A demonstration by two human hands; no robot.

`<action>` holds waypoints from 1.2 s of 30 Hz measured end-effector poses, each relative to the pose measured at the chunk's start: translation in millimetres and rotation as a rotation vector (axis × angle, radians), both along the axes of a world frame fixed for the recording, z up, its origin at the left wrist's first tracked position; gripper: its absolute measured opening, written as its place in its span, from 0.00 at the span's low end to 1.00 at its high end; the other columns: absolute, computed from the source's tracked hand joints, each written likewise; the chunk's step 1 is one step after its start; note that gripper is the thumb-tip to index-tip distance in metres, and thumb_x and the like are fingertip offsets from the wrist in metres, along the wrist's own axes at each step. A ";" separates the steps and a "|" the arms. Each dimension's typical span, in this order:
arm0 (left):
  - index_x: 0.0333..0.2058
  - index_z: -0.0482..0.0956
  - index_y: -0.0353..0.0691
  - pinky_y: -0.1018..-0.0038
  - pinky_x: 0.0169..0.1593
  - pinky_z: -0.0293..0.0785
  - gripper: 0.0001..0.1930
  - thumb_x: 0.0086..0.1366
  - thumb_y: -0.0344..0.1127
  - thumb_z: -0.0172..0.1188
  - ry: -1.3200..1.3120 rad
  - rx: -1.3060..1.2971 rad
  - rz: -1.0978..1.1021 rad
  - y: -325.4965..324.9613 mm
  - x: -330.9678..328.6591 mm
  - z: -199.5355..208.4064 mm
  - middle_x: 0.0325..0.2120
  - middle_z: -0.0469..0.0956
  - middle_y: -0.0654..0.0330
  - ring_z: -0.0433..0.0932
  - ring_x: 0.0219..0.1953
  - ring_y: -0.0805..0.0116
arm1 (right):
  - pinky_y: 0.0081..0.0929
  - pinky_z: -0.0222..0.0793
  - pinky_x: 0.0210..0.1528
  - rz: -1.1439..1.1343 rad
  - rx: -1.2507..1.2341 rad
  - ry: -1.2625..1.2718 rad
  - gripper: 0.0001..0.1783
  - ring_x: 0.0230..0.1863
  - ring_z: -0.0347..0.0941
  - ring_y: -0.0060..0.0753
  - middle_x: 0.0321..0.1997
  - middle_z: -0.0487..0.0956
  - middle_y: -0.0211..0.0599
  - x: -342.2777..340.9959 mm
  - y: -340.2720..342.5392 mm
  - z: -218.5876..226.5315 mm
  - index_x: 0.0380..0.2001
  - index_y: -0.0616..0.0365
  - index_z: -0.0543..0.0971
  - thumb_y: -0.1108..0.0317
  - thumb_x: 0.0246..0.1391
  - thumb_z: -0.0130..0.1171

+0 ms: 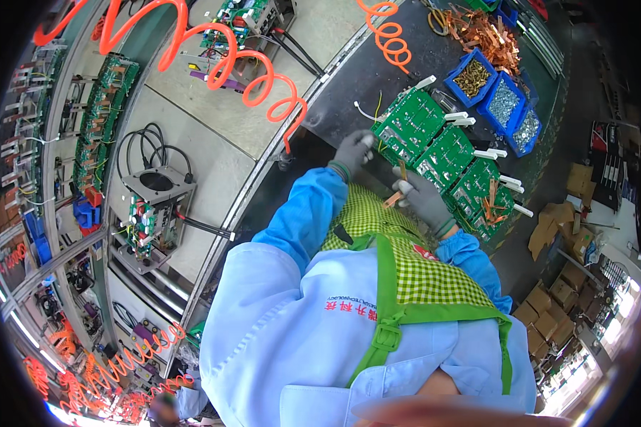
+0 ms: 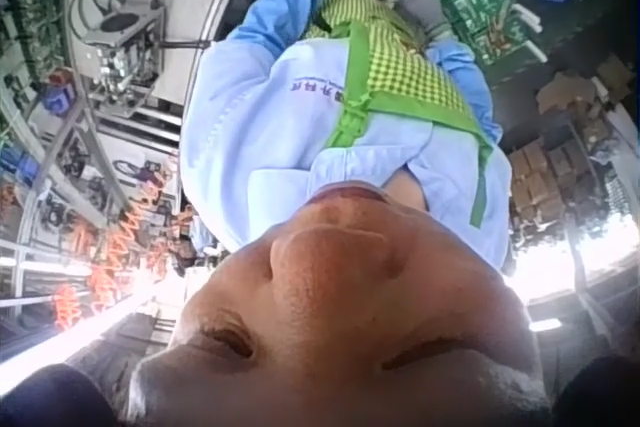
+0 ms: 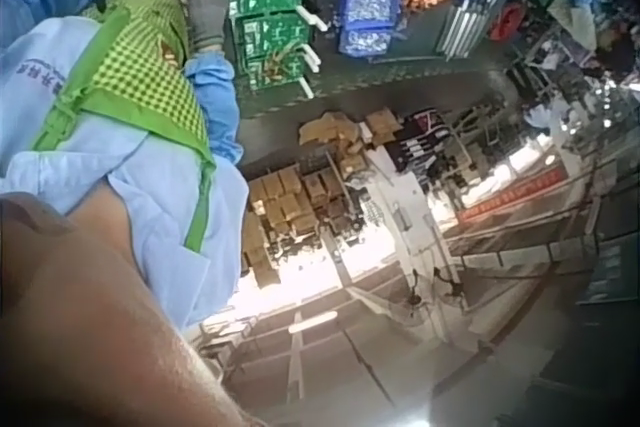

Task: Assembling copper plates and components onto green circuit boards and securing them with an electric screwdriver.

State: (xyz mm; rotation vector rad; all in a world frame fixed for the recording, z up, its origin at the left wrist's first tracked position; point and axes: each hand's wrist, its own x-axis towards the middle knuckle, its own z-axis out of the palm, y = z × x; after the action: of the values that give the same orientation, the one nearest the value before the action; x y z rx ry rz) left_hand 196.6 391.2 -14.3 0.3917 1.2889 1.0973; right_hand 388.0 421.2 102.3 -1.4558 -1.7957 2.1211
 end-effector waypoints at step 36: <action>0.39 0.73 0.36 0.73 0.38 0.70 0.13 0.62 0.40 0.50 -1.288 0.055 -0.271 1.0 -22.8 -22.4 0.30 0.74 0.59 0.72 0.30 0.70 | 0.16 0.66 0.20 -0.446 -0.466 0.059 0.16 0.22 0.69 0.19 0.27 0.75 0.31 -71.6 2.5 -45.9 0.36 0.58 0.74 0.56 0.57 0.48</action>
State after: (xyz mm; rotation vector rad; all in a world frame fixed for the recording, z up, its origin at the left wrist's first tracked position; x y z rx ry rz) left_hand 173.8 392.2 -36.7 -0.1331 0.0569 0.8623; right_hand 316.4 423.6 56.4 -1.6525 -0.8660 2.3755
